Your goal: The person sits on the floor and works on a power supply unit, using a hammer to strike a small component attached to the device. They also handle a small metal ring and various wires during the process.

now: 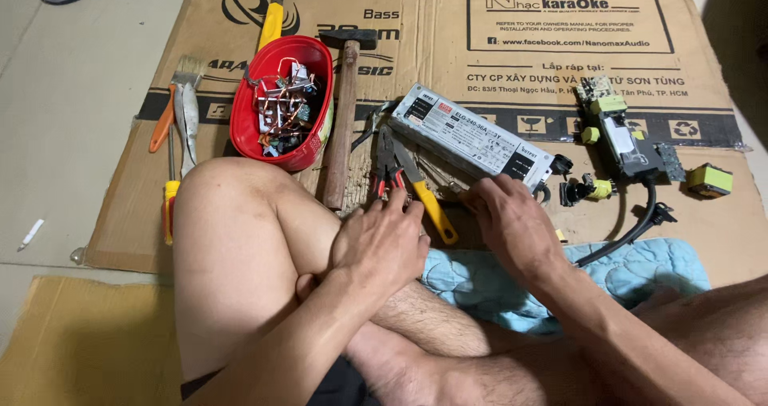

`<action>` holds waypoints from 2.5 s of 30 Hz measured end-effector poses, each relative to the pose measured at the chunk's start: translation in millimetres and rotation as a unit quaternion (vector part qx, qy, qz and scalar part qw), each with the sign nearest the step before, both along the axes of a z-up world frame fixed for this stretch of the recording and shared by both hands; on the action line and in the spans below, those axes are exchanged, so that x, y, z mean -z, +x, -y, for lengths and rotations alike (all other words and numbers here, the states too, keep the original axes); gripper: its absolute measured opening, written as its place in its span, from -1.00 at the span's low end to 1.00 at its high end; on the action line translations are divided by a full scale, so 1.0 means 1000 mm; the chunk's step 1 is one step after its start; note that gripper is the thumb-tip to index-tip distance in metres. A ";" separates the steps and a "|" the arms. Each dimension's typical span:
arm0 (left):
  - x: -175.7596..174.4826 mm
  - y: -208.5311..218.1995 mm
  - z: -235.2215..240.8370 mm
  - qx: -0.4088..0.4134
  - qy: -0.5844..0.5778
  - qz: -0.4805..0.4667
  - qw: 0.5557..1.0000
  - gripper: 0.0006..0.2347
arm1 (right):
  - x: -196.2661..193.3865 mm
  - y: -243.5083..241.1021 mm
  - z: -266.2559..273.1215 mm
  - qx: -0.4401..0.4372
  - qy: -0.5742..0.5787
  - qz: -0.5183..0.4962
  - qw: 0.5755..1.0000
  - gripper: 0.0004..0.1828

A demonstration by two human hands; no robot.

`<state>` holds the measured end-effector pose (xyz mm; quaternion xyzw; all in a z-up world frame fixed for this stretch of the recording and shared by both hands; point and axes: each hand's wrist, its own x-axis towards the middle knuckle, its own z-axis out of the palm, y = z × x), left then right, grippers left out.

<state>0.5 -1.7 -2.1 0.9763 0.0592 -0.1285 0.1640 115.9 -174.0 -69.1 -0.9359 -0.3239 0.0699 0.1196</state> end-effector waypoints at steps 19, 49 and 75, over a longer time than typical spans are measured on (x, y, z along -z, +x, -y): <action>0.033 0.046 -0.159 -0.297 -0.025 0.161 0.941 -0.81 | 0.004 -0.008 0.002 0.013 0.082 -0.015 0.996 -0.62; 0.000 0.045 -0.161 -0.335 -0.010 0.041 0.941 -0.81 | -0.001 -0.012 0.004 0.048 0.092 -0.063 0.993 -0.70; -0.039 0.095 0.037 -0.338 -0.342 -0.147 0.864 -0.77 | 0.032 0.248 0.160 0.531 0.447 -0.114 0.711 -0.80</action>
